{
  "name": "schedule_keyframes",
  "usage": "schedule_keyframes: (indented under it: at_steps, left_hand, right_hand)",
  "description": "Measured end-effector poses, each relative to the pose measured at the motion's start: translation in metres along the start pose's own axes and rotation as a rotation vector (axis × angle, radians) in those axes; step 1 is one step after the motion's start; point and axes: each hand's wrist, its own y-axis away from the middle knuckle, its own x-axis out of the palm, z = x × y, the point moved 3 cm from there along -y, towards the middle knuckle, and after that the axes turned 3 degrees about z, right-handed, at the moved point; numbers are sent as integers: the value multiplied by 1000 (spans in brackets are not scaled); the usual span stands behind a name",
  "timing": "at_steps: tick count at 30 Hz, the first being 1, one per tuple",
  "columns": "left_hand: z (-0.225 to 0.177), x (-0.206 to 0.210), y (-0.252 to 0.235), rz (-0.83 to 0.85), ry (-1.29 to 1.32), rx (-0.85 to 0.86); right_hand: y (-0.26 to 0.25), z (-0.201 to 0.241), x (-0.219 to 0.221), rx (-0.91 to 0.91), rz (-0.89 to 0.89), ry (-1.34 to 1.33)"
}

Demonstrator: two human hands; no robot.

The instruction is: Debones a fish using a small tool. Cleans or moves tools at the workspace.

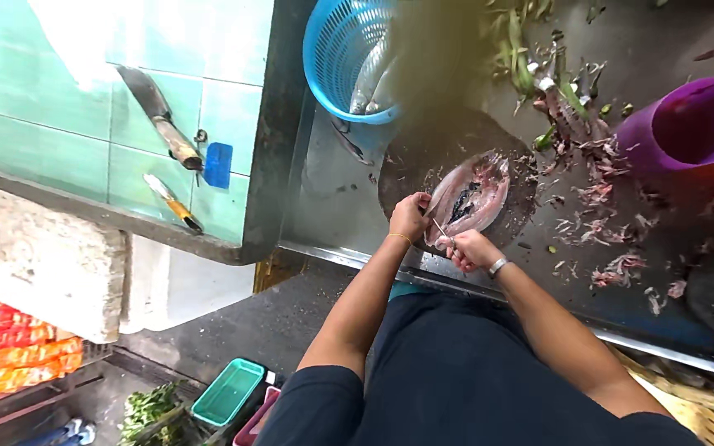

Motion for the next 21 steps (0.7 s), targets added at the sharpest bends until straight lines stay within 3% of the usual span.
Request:
schedule_keyframes:
  at_steps: [3, 6, 12, 15, 19, 21]
  left_hand:
    - [-3, 0, 1, 3, 19, 3]
    - [-2, -1, 4, 29, 36, 5]
    - [-2, -1, 5, -9, 53, -3]
    - [-6, 0, 4, -23, 50, -41]
    - [-7, 0, 3, -43, 49, -112]
    - [-9, -1, 0, -61, 50, -140]
  right_hand:
    - [5, 7, -6, -88, -49, 39]
    - [5, 4, 0, 14, 38, 44]
    - [7, -1, 5, 23, 32, 121]
    - [5, 3, -6, -101, -67, 99]
    - [-2, 4, -6, -43, -13, 17]
    - [0, 11, -12, -143, -82, 26]
